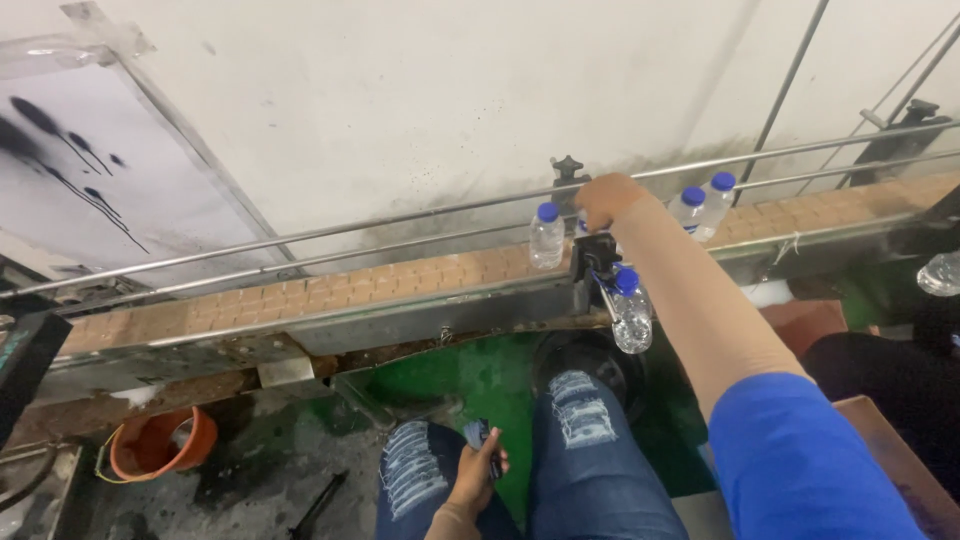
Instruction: Manually applying labels to water bottles as they move along a conveyor belt in a production facility.
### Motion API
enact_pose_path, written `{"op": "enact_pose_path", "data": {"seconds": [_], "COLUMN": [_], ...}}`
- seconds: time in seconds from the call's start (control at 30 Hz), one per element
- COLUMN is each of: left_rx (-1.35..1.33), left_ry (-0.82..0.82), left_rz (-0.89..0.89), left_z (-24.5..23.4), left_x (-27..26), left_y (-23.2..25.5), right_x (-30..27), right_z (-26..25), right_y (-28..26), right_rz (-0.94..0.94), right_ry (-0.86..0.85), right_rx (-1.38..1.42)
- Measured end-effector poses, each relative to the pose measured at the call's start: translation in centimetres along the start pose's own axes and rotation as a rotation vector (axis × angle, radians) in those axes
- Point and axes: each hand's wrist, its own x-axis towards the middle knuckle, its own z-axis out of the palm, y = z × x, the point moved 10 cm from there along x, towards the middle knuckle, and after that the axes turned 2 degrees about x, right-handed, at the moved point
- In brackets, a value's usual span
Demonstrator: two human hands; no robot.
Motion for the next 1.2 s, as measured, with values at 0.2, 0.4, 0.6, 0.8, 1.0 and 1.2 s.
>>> {"op": "enact_pose_path", "data": {"seconds": [0.2, 0.4, 0.6, 0.8, 1.0, 1.2], "left_rx": [-0.04, -0.119, -0.116, -0.078, -0.081, -0.072], "left_ry": [-0.008, -0.043, 0.002, 0.034, 0.057, 0.084], "left_rz": [-0.037, -0.016, -0.068, -0.094, -0.094, -0.015], "left_z": [0.3, 0.8, -0.4, 0.3, 0.1, -0.1], "left_x": [-1.0, -0.3, 1.0, -1.3, -1.3, -1.3], "left_y": [0.5, 0.1, -1.4, 0.0, 0.0, 1.0], "right_x": [0.4, -4.4, -8.2, -1.9, -3.4, -4.6], "right_z": [2.5, -5.0, -7.6, -0.2, -0.7, -3.0], "right_y": [4.4, 5.5, -2.5, -6.9, -5.8, -4.9], "right_rz": [0.176, 0.181, -0.039, -0.198, -0.101, -0.071], "right_ry": [-0.007, 0.202, 0.578, 0.408, 0.318, 0.714], "right_rx": [0.044, 0.414, 0.865, 0.501, 0.736, 0.489]}}
